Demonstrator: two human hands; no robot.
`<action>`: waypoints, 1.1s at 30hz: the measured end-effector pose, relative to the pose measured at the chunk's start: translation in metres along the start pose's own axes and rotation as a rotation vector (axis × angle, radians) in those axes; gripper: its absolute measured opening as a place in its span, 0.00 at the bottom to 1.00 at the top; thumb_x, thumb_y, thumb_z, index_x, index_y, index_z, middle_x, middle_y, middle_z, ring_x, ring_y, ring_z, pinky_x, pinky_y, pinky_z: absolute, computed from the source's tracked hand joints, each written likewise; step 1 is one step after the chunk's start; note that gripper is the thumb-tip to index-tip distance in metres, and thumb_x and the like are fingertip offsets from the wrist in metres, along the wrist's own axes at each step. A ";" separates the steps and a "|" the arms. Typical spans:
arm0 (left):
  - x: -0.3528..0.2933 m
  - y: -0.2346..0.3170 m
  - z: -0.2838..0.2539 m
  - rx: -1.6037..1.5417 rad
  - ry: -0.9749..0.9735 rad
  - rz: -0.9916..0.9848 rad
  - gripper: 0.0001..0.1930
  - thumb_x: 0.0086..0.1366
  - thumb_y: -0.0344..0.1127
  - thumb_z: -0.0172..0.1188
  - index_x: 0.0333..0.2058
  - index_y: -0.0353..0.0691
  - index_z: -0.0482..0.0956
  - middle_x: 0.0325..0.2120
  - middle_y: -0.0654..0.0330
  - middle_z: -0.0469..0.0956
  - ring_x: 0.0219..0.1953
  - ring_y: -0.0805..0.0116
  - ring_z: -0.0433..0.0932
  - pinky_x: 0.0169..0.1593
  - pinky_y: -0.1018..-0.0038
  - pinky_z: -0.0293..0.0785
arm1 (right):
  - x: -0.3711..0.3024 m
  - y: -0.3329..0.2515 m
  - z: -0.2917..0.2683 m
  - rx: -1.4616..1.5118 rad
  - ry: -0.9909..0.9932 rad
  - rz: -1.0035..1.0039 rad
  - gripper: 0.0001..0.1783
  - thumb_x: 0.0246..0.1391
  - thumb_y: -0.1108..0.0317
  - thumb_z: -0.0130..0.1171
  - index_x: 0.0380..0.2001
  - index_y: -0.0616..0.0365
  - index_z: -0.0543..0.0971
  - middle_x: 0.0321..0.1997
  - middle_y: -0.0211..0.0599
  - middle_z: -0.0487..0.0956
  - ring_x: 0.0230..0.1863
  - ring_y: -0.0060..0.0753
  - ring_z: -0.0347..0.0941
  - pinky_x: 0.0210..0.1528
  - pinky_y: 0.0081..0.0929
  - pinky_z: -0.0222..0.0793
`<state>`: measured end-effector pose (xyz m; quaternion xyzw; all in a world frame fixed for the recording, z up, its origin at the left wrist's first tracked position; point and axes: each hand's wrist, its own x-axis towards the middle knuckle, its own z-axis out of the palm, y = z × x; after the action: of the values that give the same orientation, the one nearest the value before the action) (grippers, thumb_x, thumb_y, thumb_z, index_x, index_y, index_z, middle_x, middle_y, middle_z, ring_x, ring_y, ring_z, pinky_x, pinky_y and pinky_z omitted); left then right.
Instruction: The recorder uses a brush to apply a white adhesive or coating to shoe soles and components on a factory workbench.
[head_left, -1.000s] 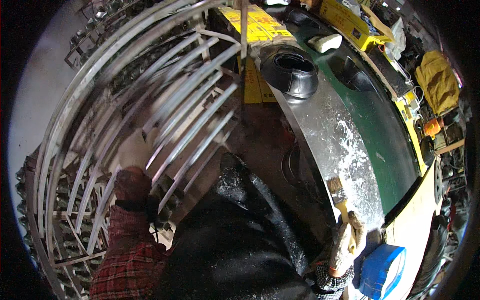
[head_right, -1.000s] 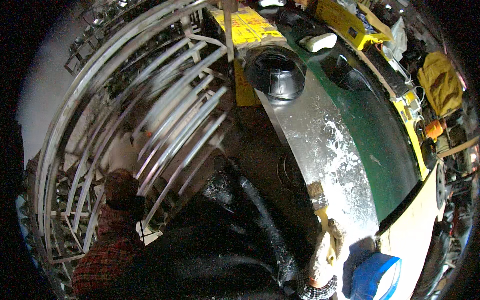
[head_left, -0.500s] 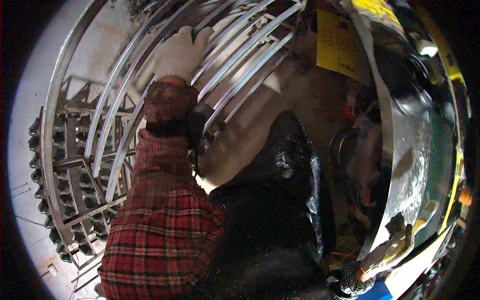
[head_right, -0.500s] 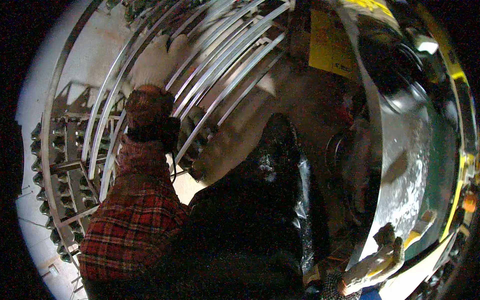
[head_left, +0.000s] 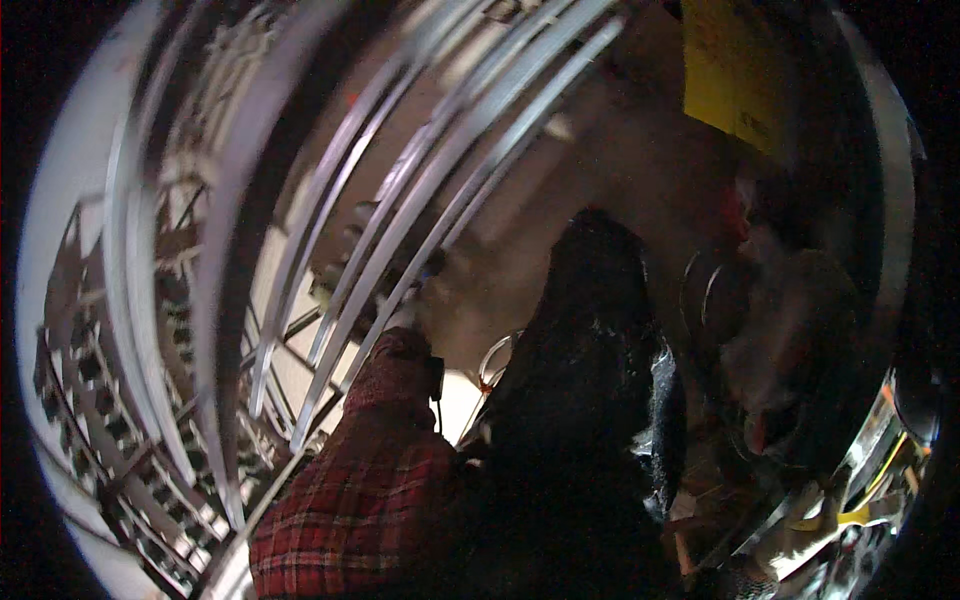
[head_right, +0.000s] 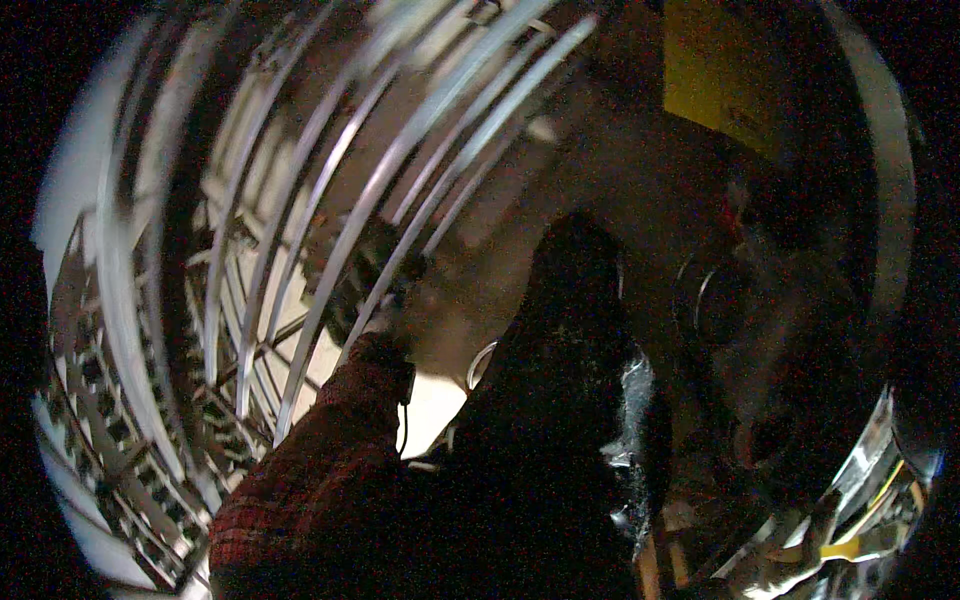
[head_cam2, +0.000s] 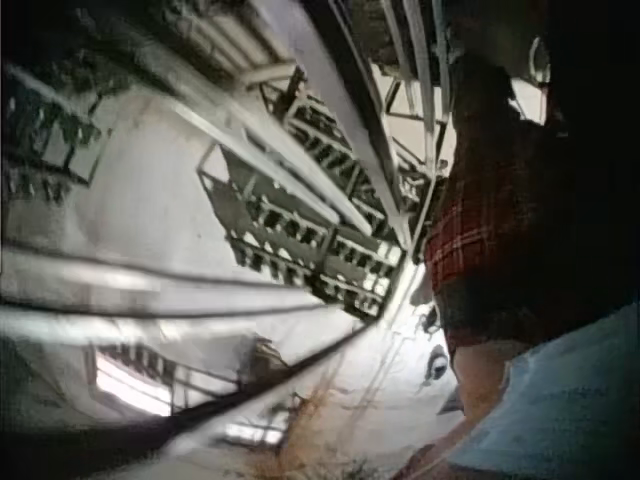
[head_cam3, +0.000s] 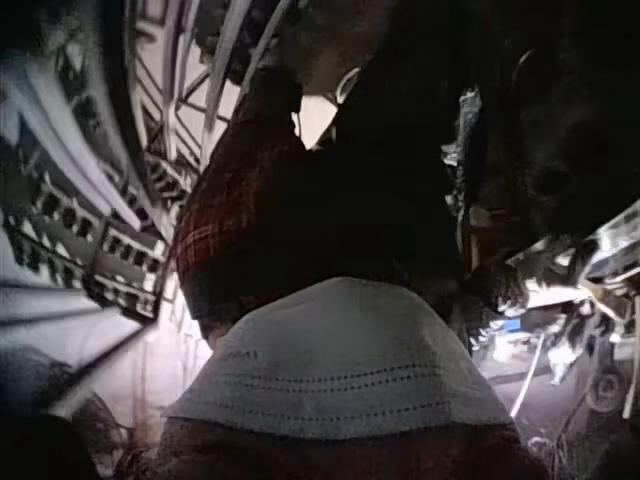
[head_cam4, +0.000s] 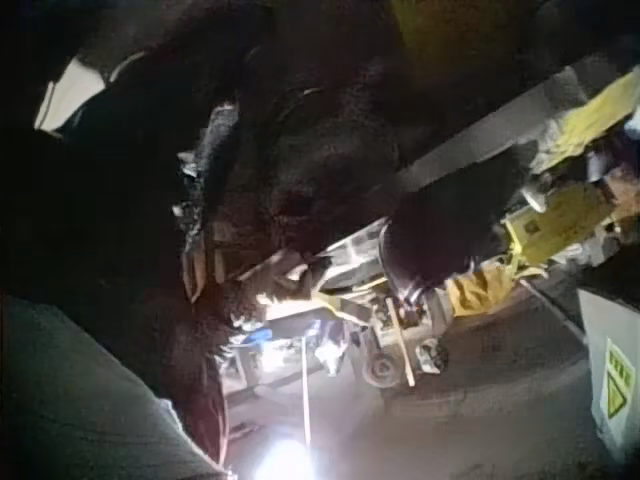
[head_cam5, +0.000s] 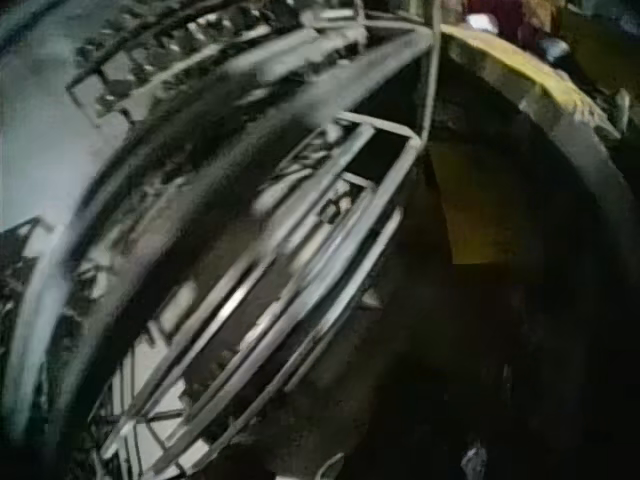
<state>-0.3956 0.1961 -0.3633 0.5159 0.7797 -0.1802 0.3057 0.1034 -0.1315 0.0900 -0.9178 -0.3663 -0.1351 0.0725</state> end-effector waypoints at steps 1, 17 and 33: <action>0.013 -0.001 0.004 -0.026 0.004 -0.006 0.30 0.60 0.60 0.54 0.48 0.37 0.73 0.34 0.55 0.78 0.34 0.59 0.77 0.33 0.69 0.75 | 0.008 0.007 0.003 0.134 0.045 -0.066 0.15 0.57 0.75 0.57 0.45 0.64 0.66 0.54 0.58 0.71 0.55 0.53 0.69 0.60 0.45 0.64; 0.059 0.019 0.055 -0.699 -0.172 0.078 0.26 0.61 0.52 0.55 0.52 0.41 0.70 0.43 0.51 0.75 0.45 0.53 0.74 0.42 0.61 0.75 | -0.022 0.044 -0.011 -0.220 0.098 0.124 0.16 0.56 0.71 0.60 0.42 0.65 0.66 0.41 0.49 0.73 0.40 0.41 0.72 0.49 0.36 0.72; -0.267 0.152 -0.145 -0.734 -1.267 0.739 0.29 0.58 0.46 0.60 0.53 0.33 0.68 0.45 0.54 0.75 0.46 0.56 0.76 0.53 0.61 0.72 | -0.016 -0.023 -0.094 0.336 0.106 0.207 0.19 0.48 0.83 0.54 0.45 0.57 0.75 0.47 0.46 0.77 0.46 0.36 0.75 0.47 0.29 0.71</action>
<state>-0.2239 0.1584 -0.0732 0.4069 0.2484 -0.0584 0.8771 0.0577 -0.1471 0.1759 -0.9171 -0.2830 -0.1121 0.2574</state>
